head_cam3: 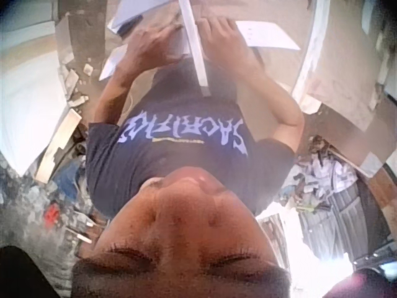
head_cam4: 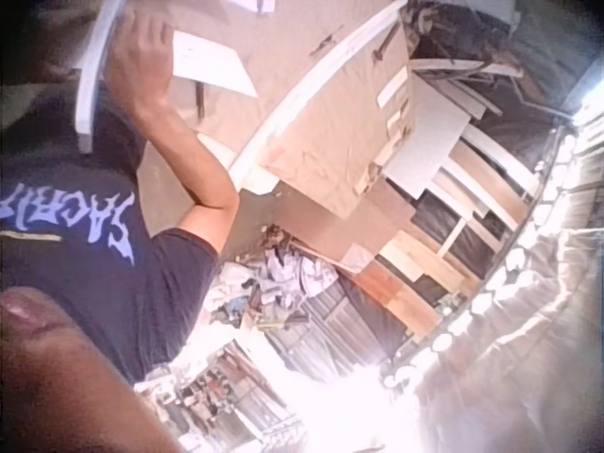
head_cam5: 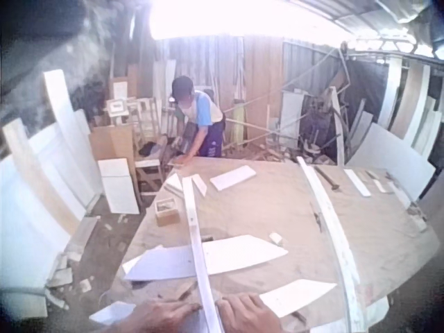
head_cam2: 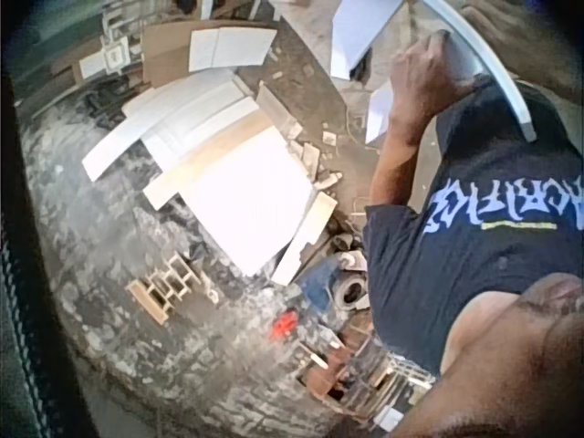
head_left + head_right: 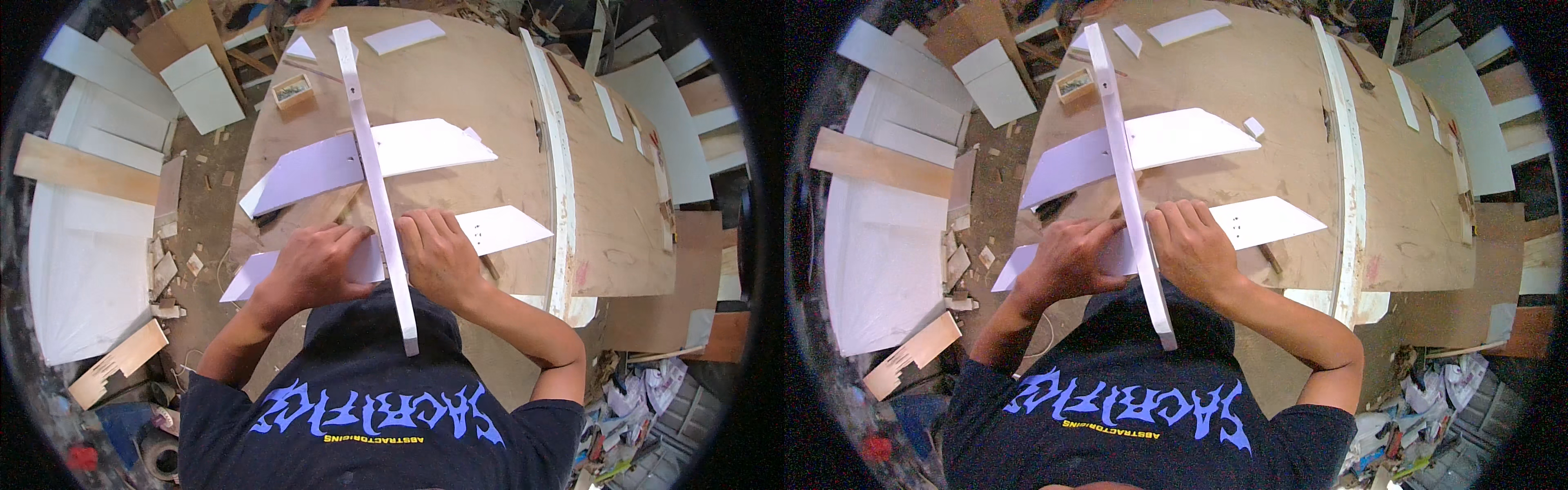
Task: The person assembles pieces of a white model airplane by fitting sections together and hammering small fasteners into the structure.
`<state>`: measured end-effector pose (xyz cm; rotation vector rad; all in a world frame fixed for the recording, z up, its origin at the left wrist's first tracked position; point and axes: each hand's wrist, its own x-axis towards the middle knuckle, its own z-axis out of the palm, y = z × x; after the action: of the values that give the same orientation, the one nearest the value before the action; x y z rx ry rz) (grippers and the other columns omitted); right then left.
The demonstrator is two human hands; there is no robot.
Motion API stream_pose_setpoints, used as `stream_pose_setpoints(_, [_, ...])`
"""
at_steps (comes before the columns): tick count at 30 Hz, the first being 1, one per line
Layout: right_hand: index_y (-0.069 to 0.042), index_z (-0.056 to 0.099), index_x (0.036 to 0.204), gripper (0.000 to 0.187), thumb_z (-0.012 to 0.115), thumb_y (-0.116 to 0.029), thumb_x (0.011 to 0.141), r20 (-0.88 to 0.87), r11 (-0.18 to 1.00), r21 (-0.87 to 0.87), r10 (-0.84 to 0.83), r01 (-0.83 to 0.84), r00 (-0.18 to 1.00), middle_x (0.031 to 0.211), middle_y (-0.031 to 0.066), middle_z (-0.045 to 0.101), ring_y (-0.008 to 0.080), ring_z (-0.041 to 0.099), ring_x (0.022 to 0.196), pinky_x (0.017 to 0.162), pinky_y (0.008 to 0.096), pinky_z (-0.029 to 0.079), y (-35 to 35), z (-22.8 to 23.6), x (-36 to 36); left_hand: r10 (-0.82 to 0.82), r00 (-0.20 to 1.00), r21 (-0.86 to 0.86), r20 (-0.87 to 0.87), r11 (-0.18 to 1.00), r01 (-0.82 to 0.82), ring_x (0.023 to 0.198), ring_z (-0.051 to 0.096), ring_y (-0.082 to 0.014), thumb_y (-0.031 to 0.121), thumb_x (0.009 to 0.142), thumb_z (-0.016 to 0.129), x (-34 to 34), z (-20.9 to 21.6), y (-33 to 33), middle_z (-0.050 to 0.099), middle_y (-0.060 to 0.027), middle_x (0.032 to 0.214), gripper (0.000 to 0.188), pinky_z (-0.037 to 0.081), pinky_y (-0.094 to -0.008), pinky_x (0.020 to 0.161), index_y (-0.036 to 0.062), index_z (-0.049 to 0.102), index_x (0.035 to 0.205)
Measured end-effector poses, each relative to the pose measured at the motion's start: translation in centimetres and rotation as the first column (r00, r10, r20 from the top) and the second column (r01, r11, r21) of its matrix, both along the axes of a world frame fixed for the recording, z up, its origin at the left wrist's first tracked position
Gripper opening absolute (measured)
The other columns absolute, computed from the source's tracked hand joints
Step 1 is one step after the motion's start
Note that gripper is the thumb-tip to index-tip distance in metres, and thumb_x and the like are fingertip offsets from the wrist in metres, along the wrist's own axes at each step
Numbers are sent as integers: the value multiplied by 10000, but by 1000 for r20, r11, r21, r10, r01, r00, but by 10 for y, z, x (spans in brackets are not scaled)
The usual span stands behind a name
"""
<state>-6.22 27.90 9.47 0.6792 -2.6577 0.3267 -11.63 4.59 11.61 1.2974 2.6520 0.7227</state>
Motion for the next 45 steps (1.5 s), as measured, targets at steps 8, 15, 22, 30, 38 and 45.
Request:
stream_pose_setpoints(8, [-11, 603, 1096, 237, 612, -157, 909, 150, 1000, 14, 22, -24, 988, 977, 131, 596, 285, 609, 949, 894, 399, 494, 2, 1, 6, -7, 992, -7, 127, 1000, 8, 894, 758, -334, 421, 710, 876, 2, -16, -1, 761, -165, 990, 670, 592, -433, 768, 62, 701, 1248])
stream_pose_setpoints(15, [-25, 611, 1072, 207, 609, -162, 917, 181, 1000, 14, 12, -15, 983, 942, 118, 585, 280, 606, 919, 889, 399, 495, 1, -7, -4, 10, 989, 58, 150, 998, -19, 853, 747, -344, 428, 704, 867, -5, -34, 1, 749, -166, 944, 661, 589, -442, 744, 56, 705, 1226])
stream_pose_setpoints(22, [-21, 613, 1080, 216, 614, -154, 910, 184, 999, 40, 21, -29, 983, 968, 118, 601, 286, 612, 929, 894, 395, 495, 1, -4, -3, 20, 977, 35, 214, 999, -28, 866, 743, -344, 400, 691, 875, -2, -29, 2, 743, -163, 953, 631, 592, -444, 747, 62, 716, 1200])
stream_pose_setpoints(30, [-32, 588, 1325, 518, 728, -206, 857, 398, 965, 37, 224, -260, 890, 1184, 125, 625, 310, 651, 1071, 945, 396, 497, 30, 30, -13, 2, 985, 153, 174, 988, -29, 860, 740, -340, 386, 686, 882, 4, -30, -3, 736, -152, 958, 647, 591, -439, 750, 54, 717, 1216])
stream_pose_setpoints(38, [-32, 585, 1282, 679, 862, -306, 727, 494, 961, 150, 130, -232, 860, 1078, 129, 663, 307, 678, 1038, 924, 407, 517, 30, 36, -22, -1, 989, 132, 149, 991, -19, 879, 725, -351, 428, 722, 864, -1, -30, 5, 716, -152, 936, 655, 572, -447, 758, 44, 694, 1224])
stream_pose_setpoints(45, [-12, 589, 1054, 397, 750, -194, 741, 466, 978, 128, 86, -164, 880, 955, 147, 642, 333, 678, 924, 852, 390, 532, 41, 9, -16, -3, 986, 10, 164, 1000, 1, 933, 702, -360, 431, 774, 843, -1, -43, 18, 677, -167, 965, 580, 564, -448, 783, 17, 601, 1100])
